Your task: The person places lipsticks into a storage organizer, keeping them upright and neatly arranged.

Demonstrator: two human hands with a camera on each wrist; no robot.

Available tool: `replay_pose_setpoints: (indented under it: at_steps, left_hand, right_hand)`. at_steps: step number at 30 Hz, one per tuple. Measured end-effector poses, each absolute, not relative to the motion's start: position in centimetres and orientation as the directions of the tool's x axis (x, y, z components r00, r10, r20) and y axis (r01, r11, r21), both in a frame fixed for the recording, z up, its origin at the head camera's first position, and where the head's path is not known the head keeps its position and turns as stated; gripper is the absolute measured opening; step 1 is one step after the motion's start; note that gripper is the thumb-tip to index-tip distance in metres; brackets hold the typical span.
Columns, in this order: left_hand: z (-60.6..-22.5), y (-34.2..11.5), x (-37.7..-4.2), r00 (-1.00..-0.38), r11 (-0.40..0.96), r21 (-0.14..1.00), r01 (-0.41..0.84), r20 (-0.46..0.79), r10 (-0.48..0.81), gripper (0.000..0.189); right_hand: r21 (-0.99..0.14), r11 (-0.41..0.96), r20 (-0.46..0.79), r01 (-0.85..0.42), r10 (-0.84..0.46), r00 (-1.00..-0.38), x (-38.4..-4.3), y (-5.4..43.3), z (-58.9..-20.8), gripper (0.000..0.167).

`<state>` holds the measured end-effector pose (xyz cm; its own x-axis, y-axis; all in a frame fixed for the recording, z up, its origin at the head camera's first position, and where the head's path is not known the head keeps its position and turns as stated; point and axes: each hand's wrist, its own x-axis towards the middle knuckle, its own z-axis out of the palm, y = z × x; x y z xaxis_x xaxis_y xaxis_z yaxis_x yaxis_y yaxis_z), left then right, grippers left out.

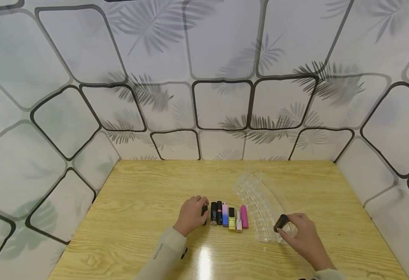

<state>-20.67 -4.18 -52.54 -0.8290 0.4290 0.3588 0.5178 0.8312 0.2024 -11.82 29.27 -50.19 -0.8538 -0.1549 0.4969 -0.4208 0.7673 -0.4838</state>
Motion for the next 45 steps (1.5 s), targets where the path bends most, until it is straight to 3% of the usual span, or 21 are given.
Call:
replay_pose_setpoints:
  at_steps: [4,11,21,35,45]
  left_hand:
    - [-53.1,-4.1,-20.8,-0.841,0.838,0.209,0.504,0.339,0.421,0.015]
    - [-53.6,-4.1,-20.7,-0.846,0.85,0.186,0.493,0.332,0.418,0.016]
    - [-53.7,-4.2,-20.6,-0.859,0.859,0.182,0.478,0.301,0.415,0.017]
    - [-54.3,-4.1,-20.7,-0.876,0.872,0.187,0.453,0.276,0.395,0.02]
    - [-54.2,-4.1,-20.8,-0.926,0.905,0.221,0.364,0.189,0.326,0.031]
  right_hand:
    - [-0.429,0.788,0.529,-0.443,-0.179,-0.83,-11.9,28.9,-50.9,0.042]
    - [-0.288,0.859,0.547,-0.423,-0.215,-0.809,-12.3,28.9,-52.1,0.031]
    - [-0.204,0.878,0.545,-0.434,-0.267,-0.795,-12.4,29.0,-52.9,0.035]
    - [-0.203,0.886,0.532,-0.417,-0.258,-0.806,-12.4,29.2,-53.2,0.033]
    - [-0.211,0.879,0.545,-0.428,-0.257,-0.798,-12.5,29.3,-53.3,0.035]
